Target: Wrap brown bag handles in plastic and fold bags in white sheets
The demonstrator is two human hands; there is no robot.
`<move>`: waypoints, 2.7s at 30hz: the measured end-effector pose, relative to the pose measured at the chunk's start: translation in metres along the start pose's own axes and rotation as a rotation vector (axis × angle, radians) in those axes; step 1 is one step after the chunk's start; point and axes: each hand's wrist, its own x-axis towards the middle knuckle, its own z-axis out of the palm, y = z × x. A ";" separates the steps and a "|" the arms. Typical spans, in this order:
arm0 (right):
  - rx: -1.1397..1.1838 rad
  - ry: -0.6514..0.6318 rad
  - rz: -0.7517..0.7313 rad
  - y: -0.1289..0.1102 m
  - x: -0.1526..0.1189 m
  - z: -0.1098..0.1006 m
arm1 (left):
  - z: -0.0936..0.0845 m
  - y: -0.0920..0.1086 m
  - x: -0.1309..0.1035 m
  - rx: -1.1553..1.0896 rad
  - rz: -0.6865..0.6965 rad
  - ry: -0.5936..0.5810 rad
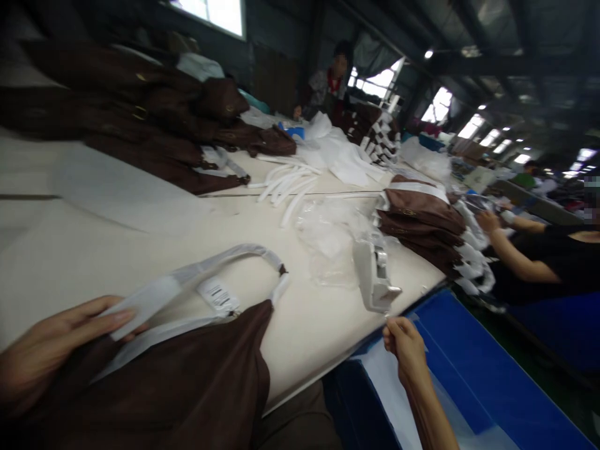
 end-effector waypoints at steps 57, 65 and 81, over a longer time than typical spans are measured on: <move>0.130 -1.260 -0.039 -0.018 -0.165 0.304 | 0.005 -0.013 -0.015 -0.383 0.234 -0.223; 0.184 -1.138 0.058 -0.005 -0.163 0.322 | 0.002 -0.017 -0.004 -0.212 0.216 -0.289; -0.054 -0.649 -0.171 -0.010 -0.114 0.147 | 0.007 -0.007 -0.010 -0.269 0.186 -0.113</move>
